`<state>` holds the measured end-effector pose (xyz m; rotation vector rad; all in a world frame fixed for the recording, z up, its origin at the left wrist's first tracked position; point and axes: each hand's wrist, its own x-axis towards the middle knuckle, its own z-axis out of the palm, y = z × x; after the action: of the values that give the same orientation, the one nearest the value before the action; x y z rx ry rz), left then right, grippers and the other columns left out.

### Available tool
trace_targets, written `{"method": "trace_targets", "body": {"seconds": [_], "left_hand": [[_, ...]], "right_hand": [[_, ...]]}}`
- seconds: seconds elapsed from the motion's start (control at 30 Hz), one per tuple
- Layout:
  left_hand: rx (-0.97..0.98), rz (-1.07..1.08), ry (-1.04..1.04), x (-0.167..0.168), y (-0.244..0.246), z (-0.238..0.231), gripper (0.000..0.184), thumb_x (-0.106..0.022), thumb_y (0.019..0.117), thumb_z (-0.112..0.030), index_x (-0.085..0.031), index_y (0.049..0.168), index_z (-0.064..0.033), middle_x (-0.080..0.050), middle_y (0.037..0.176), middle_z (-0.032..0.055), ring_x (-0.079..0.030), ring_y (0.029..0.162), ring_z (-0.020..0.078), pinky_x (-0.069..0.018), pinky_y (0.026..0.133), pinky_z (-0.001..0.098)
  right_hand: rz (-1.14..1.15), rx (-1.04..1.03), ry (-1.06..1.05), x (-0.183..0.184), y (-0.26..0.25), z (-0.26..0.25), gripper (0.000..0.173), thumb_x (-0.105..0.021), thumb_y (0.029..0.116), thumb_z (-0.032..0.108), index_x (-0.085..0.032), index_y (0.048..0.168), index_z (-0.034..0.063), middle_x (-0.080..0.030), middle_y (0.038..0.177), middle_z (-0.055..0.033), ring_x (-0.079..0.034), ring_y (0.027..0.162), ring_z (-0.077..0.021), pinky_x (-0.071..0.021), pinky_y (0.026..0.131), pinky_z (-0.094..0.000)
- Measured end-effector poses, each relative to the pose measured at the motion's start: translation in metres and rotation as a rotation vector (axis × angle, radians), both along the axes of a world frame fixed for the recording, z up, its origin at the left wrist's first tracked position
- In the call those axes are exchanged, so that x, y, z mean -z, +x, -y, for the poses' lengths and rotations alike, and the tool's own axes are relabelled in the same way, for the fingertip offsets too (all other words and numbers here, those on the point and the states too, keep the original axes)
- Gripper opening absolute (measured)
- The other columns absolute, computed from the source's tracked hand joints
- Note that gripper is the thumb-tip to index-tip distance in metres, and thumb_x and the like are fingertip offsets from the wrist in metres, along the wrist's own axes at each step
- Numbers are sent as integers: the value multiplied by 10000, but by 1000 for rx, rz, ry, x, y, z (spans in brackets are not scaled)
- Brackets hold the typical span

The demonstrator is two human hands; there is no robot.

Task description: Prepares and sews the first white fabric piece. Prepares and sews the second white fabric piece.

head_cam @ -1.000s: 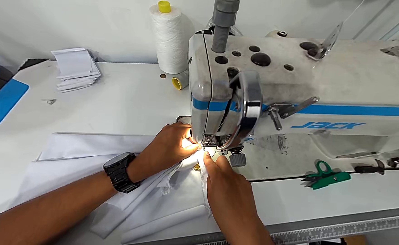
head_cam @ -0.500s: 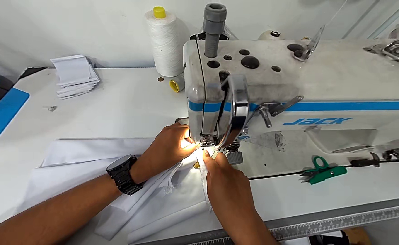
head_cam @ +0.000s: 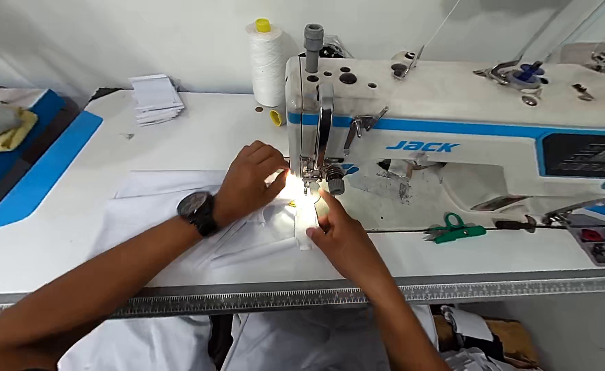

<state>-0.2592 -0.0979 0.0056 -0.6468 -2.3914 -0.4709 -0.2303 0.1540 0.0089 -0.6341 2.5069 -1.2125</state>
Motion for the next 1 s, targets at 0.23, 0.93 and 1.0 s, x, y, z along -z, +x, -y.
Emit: {"method": "trace_targets", "body": {"seconds": [0.23,0.93,1.0], "left_hand": [[-111,333,-94,28,127,-63,453,-537,1019,-428,-685,1271,-82,-625,1347,116,-554,1309,298,-459,1091,505],[159,173,-134,7,51,-56,281,-607,994,-183,-703,1236,-78,-637,1217,165,-668,992,288,-580,824,436],[247,137,-249,1,44,-55,186,-568,1016,-132,-748,1024,-87,-682,1159,139,-677,914,269,-560,728,411]], "right_hand": [[-42,-58,-116,18,13,-62,414,-638,998,197,-581,1407,174,-688,941,9,-589,616,-113,-526,540,-320],[-828,-83,221,59,61,-28,567,-426,1023,620,-670,1365,238,-644,1275,-64,-581,1199,-277,-468,997,-470],[-827,-95,207,58,60,-28,578,-424,1034,597,-655,1384,200,-624,1329,-71,-555,1252,-286,-449,1039,-481]]}}
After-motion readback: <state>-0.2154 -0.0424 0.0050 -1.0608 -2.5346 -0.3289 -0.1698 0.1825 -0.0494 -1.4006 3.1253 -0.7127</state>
